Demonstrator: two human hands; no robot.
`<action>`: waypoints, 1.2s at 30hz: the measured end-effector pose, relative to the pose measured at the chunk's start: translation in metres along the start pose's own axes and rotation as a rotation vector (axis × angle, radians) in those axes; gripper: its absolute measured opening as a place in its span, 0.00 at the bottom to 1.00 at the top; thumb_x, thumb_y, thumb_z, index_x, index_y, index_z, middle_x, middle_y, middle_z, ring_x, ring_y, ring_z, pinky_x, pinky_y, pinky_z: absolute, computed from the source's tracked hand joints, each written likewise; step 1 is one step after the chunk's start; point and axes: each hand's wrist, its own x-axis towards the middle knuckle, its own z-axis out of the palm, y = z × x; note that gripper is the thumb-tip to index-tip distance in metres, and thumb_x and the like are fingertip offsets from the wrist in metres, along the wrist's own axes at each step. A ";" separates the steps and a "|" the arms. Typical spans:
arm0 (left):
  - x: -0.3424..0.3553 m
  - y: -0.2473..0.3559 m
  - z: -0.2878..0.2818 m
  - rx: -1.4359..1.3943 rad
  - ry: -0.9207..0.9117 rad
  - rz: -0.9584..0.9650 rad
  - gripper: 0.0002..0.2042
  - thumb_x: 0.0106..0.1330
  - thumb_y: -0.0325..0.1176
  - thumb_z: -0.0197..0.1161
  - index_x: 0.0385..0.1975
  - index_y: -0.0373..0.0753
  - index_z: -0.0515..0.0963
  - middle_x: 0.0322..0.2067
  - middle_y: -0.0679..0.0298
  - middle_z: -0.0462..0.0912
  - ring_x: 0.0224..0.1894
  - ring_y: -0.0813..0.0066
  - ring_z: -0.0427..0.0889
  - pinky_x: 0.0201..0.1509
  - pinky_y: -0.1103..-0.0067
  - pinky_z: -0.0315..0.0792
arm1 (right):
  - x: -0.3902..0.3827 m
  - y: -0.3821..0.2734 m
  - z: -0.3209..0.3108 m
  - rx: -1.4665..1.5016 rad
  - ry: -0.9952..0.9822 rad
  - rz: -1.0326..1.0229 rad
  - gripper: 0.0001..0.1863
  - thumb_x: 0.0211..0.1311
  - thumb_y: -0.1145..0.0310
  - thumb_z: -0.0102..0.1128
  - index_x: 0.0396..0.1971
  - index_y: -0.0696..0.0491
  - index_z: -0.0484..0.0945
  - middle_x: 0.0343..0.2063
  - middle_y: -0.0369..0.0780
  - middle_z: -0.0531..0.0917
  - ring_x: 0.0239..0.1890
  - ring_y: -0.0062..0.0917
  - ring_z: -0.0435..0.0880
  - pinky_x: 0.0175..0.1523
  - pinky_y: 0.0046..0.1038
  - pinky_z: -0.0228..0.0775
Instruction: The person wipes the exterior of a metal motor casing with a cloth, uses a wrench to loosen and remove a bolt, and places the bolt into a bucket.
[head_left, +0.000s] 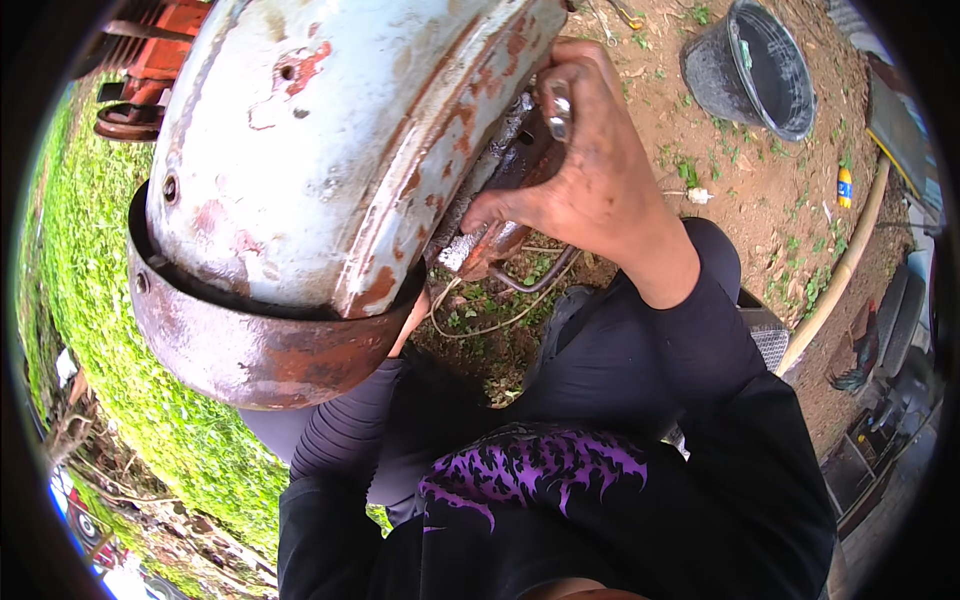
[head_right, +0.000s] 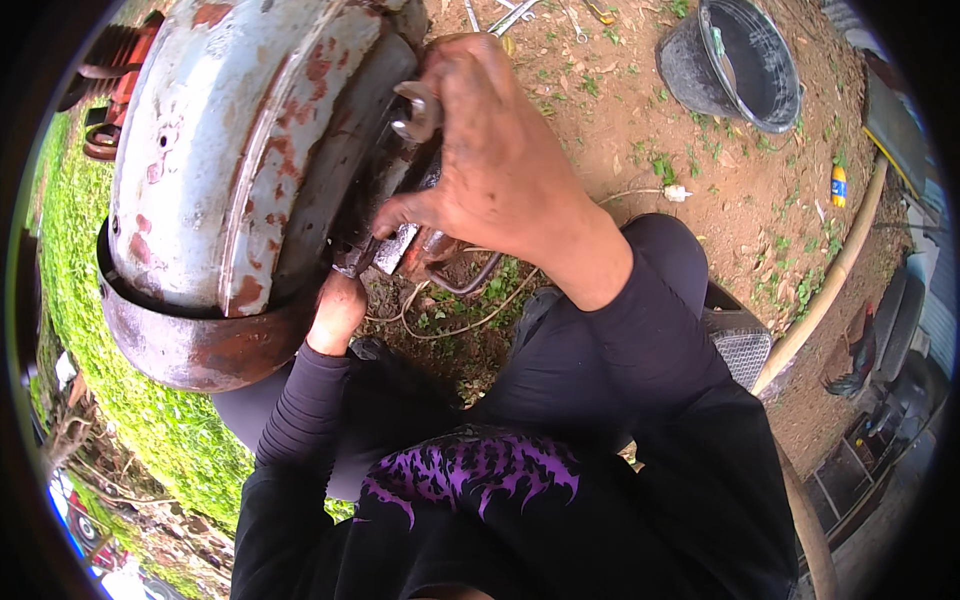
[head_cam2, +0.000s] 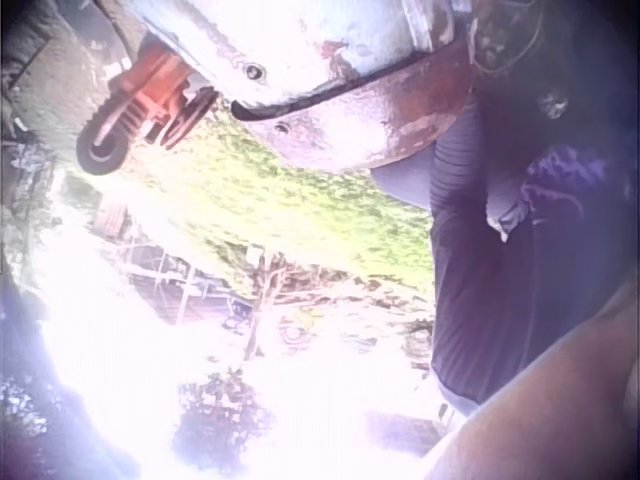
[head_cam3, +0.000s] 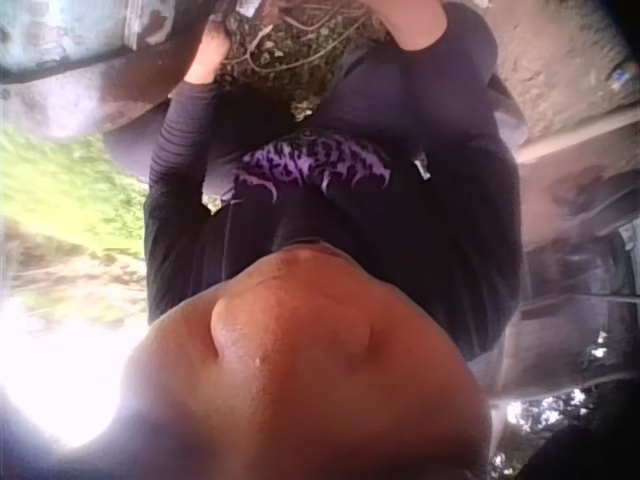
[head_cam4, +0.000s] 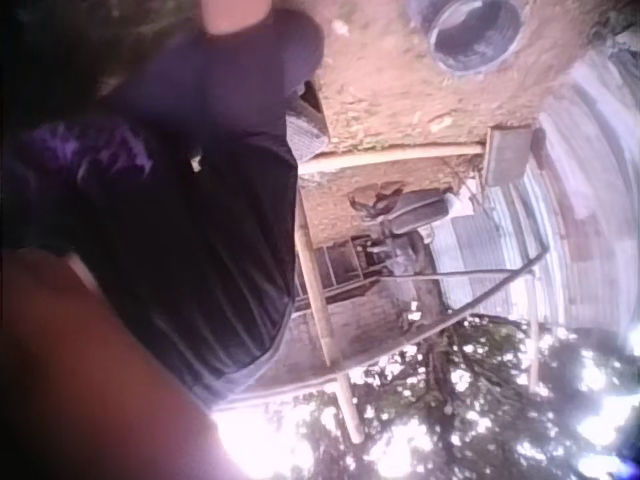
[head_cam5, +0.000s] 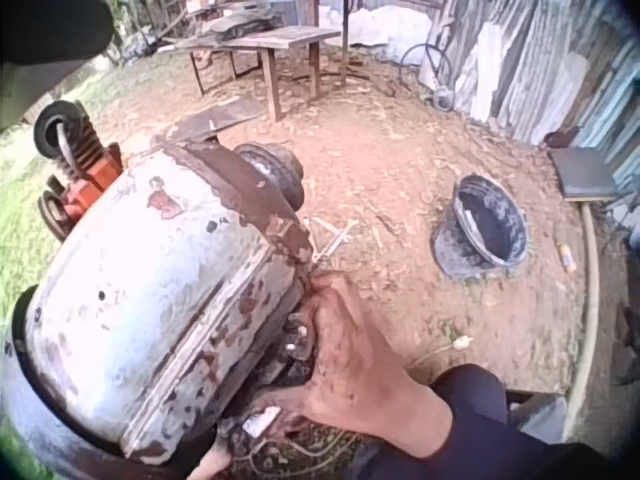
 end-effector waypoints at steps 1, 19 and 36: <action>0.000 0.000 0.001 -0.038 0.041 -0.010 0.21 0.67 0.28 0.53 0.60 0.35 0.69 0.59 0.49 0.71 0.62 0.52 0.70 0.67 0.62 0.62 | 0.002 0.001 0.004 -0.031 0.007 0.002 0.49 0.18 0.55 0.84 0.45 0.59 0.66 0.42 0.46 0.69 0.49 0.42 0.72 0.50 0.38 0.71; 0.002 -0.007 0.007 -0.092 0.085 -0.007 0.22 0.65 0.25 0.54 0.61 0.35 0.67 0.60 0.47 0.70 0.63 0.49 0.68 0.67 0.61 0.59 | -0.004 -0.001 0.023 -0.021 0.074 0.007 0.46 0.16 0.62 0.83 0.41 0.63 0.65 0.40 0.48 0.69 0.45 0.48 0.70 0.52 0.45 0.61; 0.002 -0.018 0.021 0.187 0.137 0.091 0.27 0.51 0.18 0.56 0.55 0.43 0.74 0.50 0.53 0.80 0.48 0.58 0.82 0.54 0.69 0.74 | -0.002 0.002 0.025 0.047 0.040 0.028 0.50 0.12 0.59 0.85 0.43 0.62 0.67 0.38 0.45 0.70 0.44 0.44 0.70 0.51 0.41 0.62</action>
